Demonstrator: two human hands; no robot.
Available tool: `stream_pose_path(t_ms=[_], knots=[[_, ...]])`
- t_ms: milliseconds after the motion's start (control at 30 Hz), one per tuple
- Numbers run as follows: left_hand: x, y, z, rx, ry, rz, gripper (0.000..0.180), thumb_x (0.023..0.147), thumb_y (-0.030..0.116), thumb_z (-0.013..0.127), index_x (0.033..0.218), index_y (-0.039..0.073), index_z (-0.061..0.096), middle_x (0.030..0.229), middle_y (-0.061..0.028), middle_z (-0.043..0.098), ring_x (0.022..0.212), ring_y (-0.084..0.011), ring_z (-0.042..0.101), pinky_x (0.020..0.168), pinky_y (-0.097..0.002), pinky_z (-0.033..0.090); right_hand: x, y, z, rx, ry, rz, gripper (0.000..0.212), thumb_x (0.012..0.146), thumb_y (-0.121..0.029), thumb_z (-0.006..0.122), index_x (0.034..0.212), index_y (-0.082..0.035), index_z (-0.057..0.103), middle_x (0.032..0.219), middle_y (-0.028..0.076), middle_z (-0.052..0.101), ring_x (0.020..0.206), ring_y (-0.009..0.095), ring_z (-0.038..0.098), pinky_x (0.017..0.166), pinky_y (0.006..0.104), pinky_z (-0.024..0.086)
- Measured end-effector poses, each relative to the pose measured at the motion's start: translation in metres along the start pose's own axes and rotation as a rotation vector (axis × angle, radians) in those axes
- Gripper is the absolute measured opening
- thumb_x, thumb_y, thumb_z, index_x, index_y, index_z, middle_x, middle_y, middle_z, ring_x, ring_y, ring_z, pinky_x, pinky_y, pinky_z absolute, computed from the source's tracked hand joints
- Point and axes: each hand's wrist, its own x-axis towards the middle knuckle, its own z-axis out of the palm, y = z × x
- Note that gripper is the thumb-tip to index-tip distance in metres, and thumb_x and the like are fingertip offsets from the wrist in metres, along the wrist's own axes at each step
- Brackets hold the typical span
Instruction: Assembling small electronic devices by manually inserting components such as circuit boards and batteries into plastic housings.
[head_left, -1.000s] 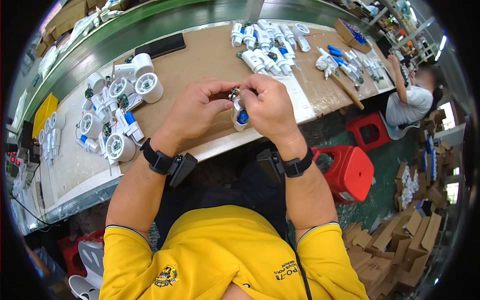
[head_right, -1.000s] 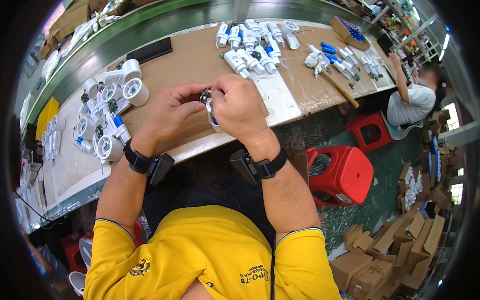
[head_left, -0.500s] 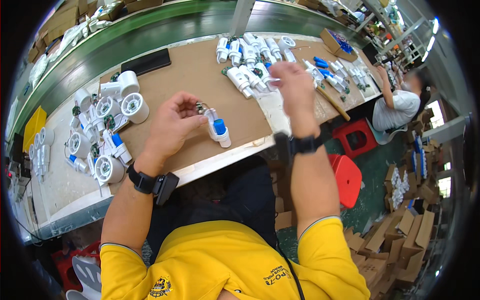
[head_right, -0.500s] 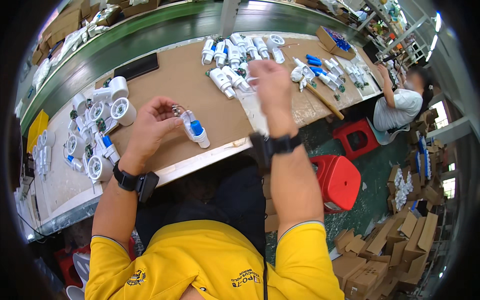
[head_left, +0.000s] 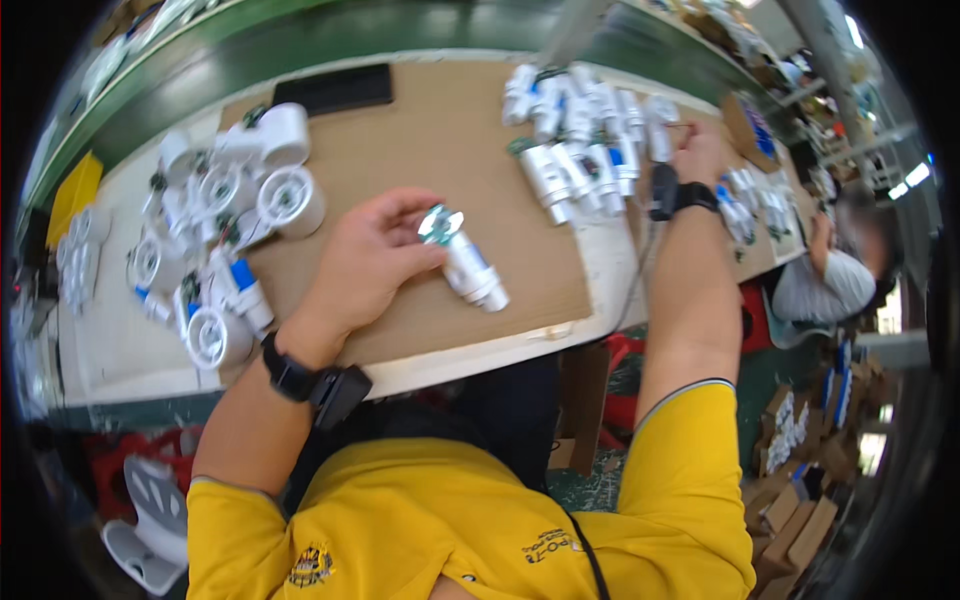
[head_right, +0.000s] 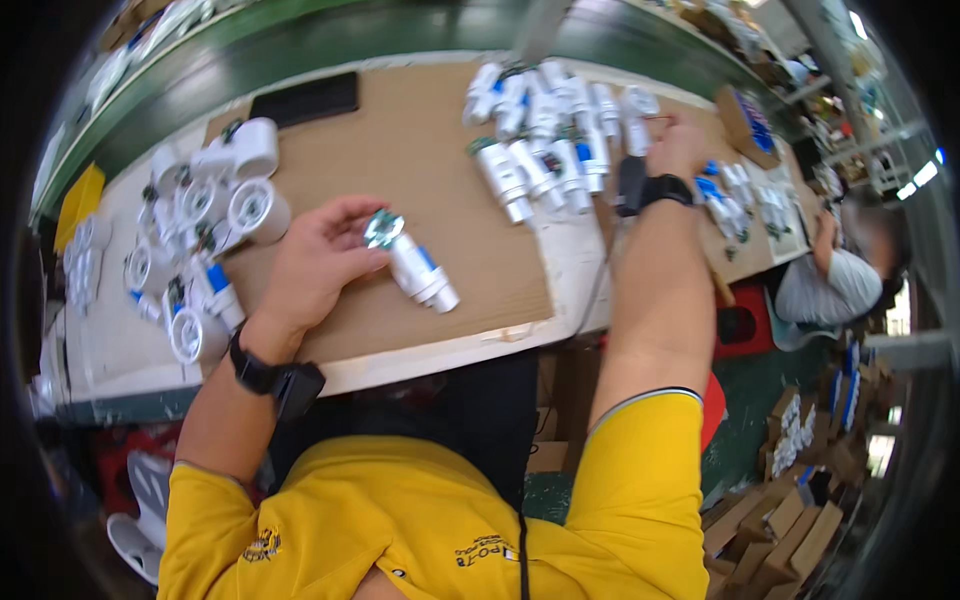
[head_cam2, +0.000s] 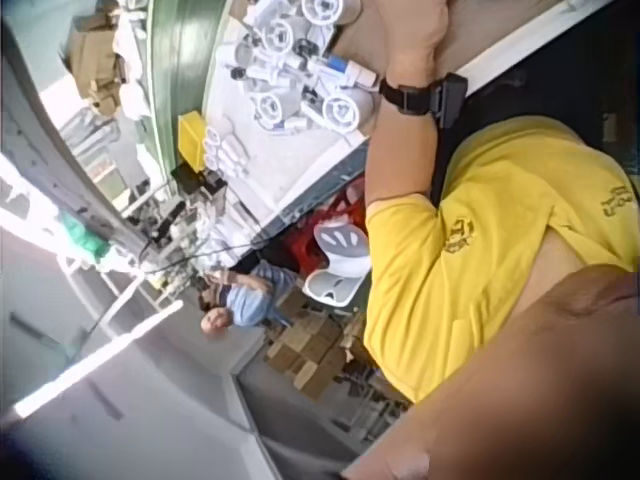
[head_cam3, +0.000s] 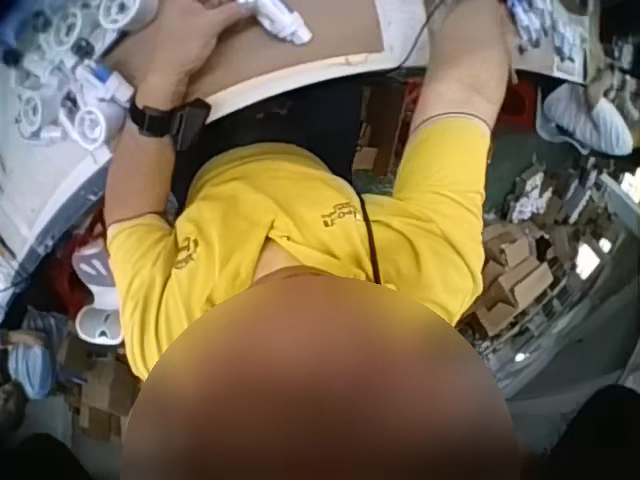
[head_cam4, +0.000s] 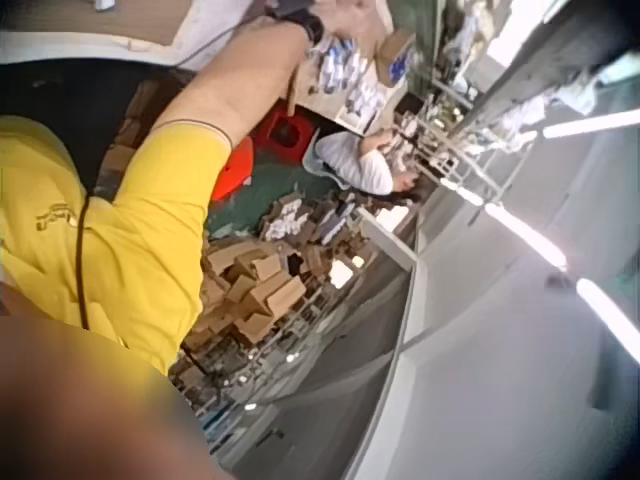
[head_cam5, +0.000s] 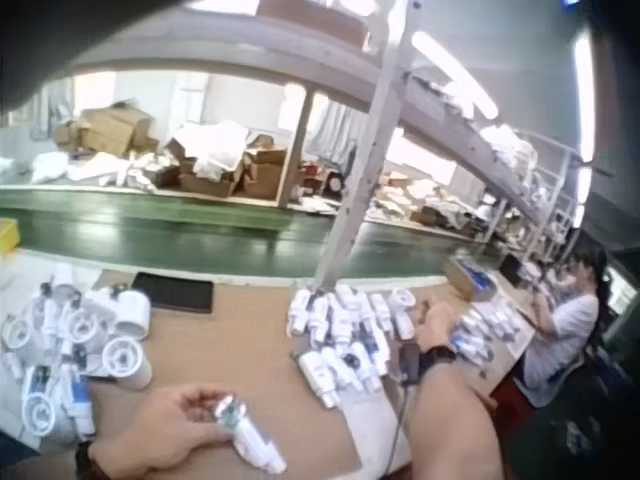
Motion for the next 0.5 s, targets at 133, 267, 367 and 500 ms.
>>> stream_pose_path(t_ms=[133, 267, 367, 500], knots=[[-0.002, 0.001, -0.015, 0.028, -0.041, 0.057, 0.044, 0.083, -0.006, 0.073, 0.125, -0.004, 0.058, 0.11, -0.0079, 0.067, 0.094, -0.0117, 0.066, 0.085, -0.0241, 0.055, -0.04, -0.021, 0.015, 0.062, -0.175, -0.052, 0.008, 0.093, -0.007, 0.065, 0.086, -0.003, 0.067, 0.071, 0.001, 0.058, 0.062, 0.012, 0.052, 0.054, 0.0238, 0.04], [-0.006, 0.0, -0.02, 0.212, -0.069, 0.192, 0.044, 0.082, -0.005, 0.076, 0.123, -0.001, 0.058, 0.112, -0.0092, 0.067, 0.097, -0.0128, 0.066, 0.087, -0.026, 0.055, -0.084, -0.076, 0.006, 0.114, -0.23, -0.1, 0.007, 0.095, -0.007, 0.066, 0.095, 0.0, 0.069, 0.081, 0.004, 0.065, 0.07, 0.012, 0.058, 0.062, 0.0226, 0.046], [-0.008, -0.002, -0.022, 0.469, -0.056, 0.406, 0.044, 0.081, -0.004, 0.077, 0.12, 0.001, 0.058, 0.111, -0.0099, 0.067, 0.099, -0.0139, 0.065, 0.089, -0.0275, 0.055, -0.131, -0.108, -0.009, 0.138, -0.273, -0.091, 0.009, 0.094, -0.006, 0.067, 0.098, 0.001, 0.069, 0.086, 0.006, 0.068, 0.074, 0.014, 0.061, 0.066, 0.0238, 0.048], [-0.014, -0.002, -0.017, 0.187, -0.132, 0.516, 0.041, 0.081, -0.004, 0.078, 0.114, 0.003, 0.056, 0.108, -0.009, 0.066, 0.099, -0.0149, 0.065, 0.092, -0.0298, 0.055, -0.21, -0.129, -0.01, 0.018, -0.447, -0.042, 0.013, 0.092, -0.005, 0.068, 0.103, 0.002, 0.07, 0.091, 0.008, 0.07, 0.078, 0.015, 0.063, 0.072, 0.0262, 0.05]])
